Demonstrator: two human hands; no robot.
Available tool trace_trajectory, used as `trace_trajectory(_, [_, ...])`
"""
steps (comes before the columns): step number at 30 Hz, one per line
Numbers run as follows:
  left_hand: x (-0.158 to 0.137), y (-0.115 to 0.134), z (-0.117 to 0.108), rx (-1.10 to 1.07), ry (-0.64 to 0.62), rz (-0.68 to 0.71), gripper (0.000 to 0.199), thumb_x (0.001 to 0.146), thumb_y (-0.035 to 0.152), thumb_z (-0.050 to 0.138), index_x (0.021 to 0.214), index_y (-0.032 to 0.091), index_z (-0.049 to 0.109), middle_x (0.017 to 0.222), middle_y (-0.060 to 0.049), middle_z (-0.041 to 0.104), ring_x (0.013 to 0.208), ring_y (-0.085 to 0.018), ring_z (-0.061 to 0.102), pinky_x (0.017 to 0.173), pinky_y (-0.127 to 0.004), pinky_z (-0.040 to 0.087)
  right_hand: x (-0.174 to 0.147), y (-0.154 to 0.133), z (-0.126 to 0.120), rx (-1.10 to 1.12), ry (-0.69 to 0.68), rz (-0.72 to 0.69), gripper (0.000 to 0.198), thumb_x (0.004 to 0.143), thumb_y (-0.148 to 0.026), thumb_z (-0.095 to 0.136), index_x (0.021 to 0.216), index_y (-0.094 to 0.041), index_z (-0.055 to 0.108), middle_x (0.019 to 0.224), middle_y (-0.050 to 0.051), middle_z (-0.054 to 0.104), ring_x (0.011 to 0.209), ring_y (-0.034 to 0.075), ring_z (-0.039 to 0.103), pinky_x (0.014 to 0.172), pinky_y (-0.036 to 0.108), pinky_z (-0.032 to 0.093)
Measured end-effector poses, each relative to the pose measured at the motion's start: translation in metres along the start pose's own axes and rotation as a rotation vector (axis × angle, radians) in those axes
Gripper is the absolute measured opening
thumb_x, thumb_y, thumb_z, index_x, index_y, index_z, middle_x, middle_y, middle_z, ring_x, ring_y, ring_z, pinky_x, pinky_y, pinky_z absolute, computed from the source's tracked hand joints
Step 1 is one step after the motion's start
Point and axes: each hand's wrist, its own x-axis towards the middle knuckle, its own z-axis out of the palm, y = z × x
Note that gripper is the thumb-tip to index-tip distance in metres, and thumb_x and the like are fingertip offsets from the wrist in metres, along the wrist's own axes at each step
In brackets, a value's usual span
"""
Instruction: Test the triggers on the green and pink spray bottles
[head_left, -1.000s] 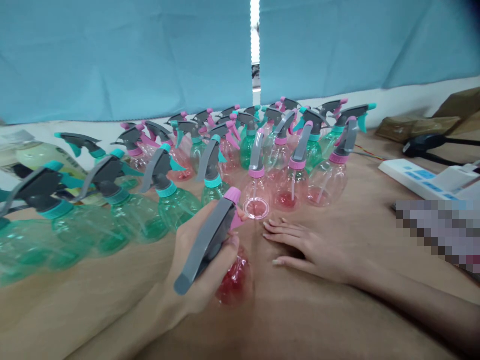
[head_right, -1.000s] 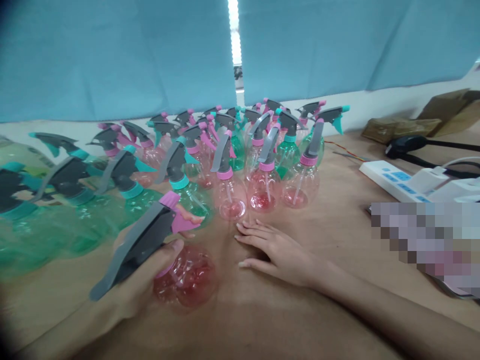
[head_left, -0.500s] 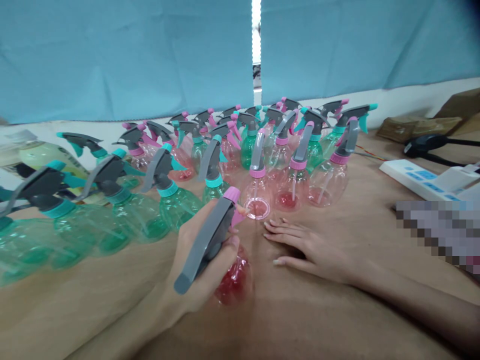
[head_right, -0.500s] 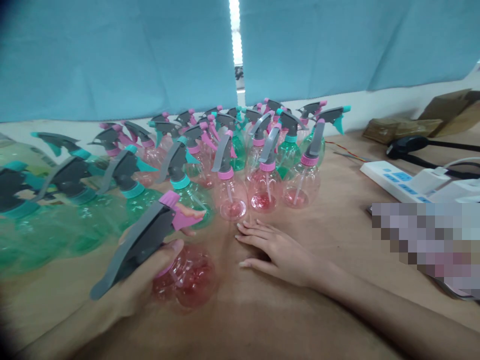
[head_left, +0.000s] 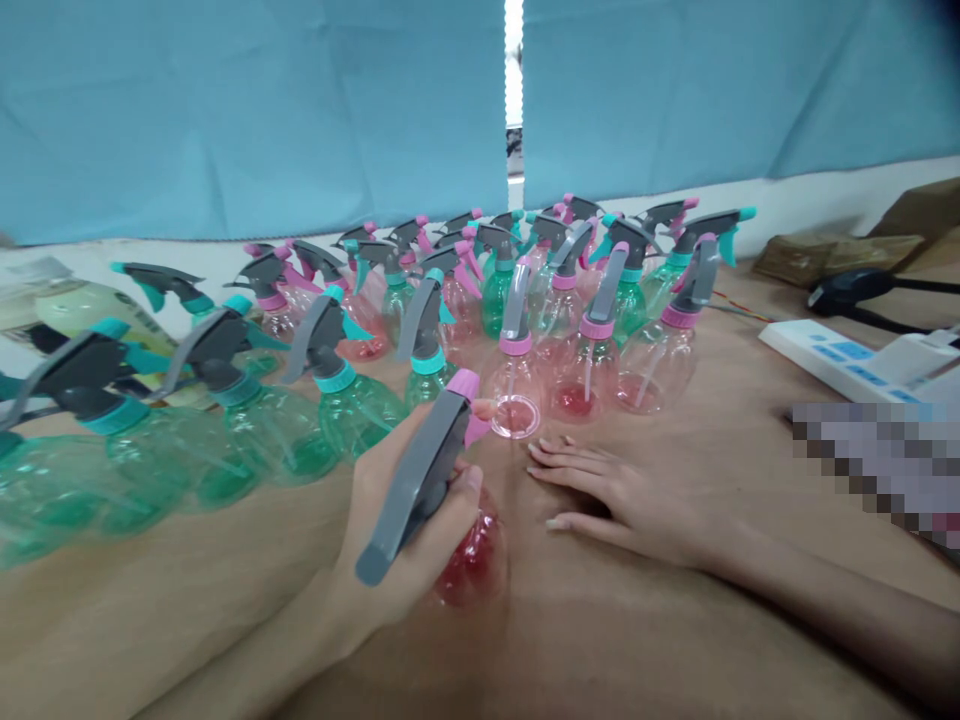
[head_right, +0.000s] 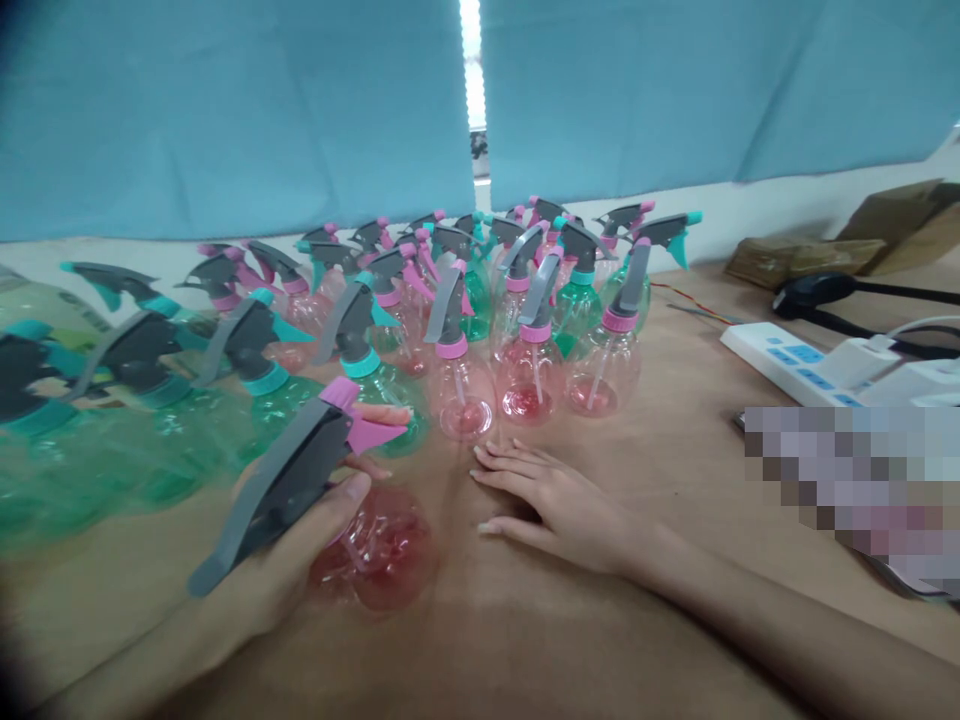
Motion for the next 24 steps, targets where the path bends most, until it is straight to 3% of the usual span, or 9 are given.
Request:
trace_trajectory(16, [0.0001,-0.0021,-0.0010,-0.010,-0.034,0.010,0.011,0.083,0.025,0.053,0.077,0.023,0.062,0.073,0.002,0.068,0.062,-0.015,0.066,0.062,-0.028,0.056,-0.0005,0.0013,0.0017,0.015,0.011,0.000,0.056,0.094,-0.050,0.052,0.142,-0.020,0.047,0.151,0.007,0.039,0.142,0.025,0.032,0.117,0.047,0.026])
trace_trajectory(21, [0.0003,-0.0018,-0.0018,-0.012,-0.058,0.000,0.019,0.084,0.027,0.052,0.099,0.025,0.065,0.079,0.002,0.069,0.065,-0.016,0.067,0.063,-0.029,0.056,-0.0001,0.0007,0.0013,0.031,0.015,0.006,0.055,0.094,-0.049,0.053,0.142,-0.021,0.047,0.151,0.007,0.040,0.141,0.025,0.033,0.117,0.047,0.027])
trace_trajectory(24, [-0.0005,-0.0036,-0.0009,-0.027,-0.066,-0.017,0.020,0.084,0.028,0.052,0.099,0.025,0.064,0.077,0.002,0.068,0.065,-0.016,0.066,0.064,-0.030,0.055,-0.0001,0.0008,0.0009,0.033,0.025,0.000,0.055,0.094,-0.048,0.054,0.141,-0.021,0.048,0.150,0.007,0.041,0.141,0.025,0.034,0.117,0.046,0.027])
